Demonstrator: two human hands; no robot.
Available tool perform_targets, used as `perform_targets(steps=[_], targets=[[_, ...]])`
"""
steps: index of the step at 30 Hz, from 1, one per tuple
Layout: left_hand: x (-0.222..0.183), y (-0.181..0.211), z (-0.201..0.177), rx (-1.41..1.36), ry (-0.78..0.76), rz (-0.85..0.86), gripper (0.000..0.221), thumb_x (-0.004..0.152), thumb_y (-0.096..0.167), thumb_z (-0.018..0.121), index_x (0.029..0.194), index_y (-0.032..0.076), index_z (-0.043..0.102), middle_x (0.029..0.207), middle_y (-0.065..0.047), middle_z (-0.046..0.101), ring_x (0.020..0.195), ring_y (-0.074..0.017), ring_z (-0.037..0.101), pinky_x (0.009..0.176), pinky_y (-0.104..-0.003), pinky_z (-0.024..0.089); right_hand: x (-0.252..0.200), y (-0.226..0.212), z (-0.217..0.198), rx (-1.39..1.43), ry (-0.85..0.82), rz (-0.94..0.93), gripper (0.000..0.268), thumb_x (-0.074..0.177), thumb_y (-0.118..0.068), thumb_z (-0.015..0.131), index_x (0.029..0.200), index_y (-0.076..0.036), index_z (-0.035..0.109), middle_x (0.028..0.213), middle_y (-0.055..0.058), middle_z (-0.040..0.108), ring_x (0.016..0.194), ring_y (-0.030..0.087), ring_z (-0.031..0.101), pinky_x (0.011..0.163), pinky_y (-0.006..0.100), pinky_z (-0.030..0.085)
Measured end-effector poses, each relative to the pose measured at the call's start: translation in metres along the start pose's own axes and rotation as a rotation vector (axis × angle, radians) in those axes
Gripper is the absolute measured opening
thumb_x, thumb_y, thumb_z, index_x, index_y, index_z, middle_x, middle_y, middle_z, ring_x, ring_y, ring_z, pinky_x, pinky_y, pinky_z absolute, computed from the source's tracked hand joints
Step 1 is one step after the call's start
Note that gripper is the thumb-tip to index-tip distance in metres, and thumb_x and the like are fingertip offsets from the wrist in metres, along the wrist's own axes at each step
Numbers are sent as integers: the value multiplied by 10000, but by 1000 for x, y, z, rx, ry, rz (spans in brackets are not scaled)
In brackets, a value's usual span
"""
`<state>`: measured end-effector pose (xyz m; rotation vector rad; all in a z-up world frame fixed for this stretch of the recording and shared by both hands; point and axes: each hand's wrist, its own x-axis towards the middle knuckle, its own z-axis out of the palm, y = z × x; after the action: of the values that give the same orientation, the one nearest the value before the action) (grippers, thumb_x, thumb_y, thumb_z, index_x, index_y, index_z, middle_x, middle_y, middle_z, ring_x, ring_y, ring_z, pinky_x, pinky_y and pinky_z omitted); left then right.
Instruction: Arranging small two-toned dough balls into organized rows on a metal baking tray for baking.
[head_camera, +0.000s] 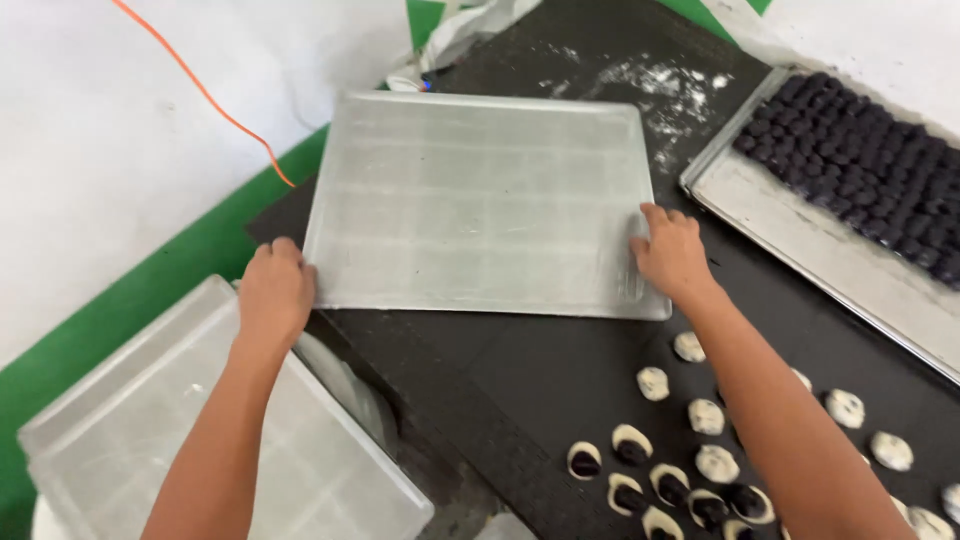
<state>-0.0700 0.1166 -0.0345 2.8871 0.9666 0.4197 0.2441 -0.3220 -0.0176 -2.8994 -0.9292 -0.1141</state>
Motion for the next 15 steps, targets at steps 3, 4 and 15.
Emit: perform_targets(steps=[3,4,15], targets=[[-54,17,1,182,136,55,231,869,254,647,995,106,523,943,-78,542,852,-295,685,730,-357,574,13,35,27,-28,98,-122,520,856,-189,654,1345,-30,577,1191,173,660,1121,351,628,976,447,440],[-71,26,-4,173,118,67,231,869,254,647,995,106,523,943,-78,542,852,-295,685,730,-357,574,9,36,26,-34,82,-106,520,856,-189,654,1345,-30,577,1191,173,660,1121,351,628,976,447,440],[-136,131,-49,50,128,82,216,1006,223,518,1167,95,585,1120,-144,581,1055,-367,593,811,-465,470,-49,66,-66,584,-109,68,509,904,-257,605,1399,-284,487,1242,37,657,1137,319,611,986,457,459]])
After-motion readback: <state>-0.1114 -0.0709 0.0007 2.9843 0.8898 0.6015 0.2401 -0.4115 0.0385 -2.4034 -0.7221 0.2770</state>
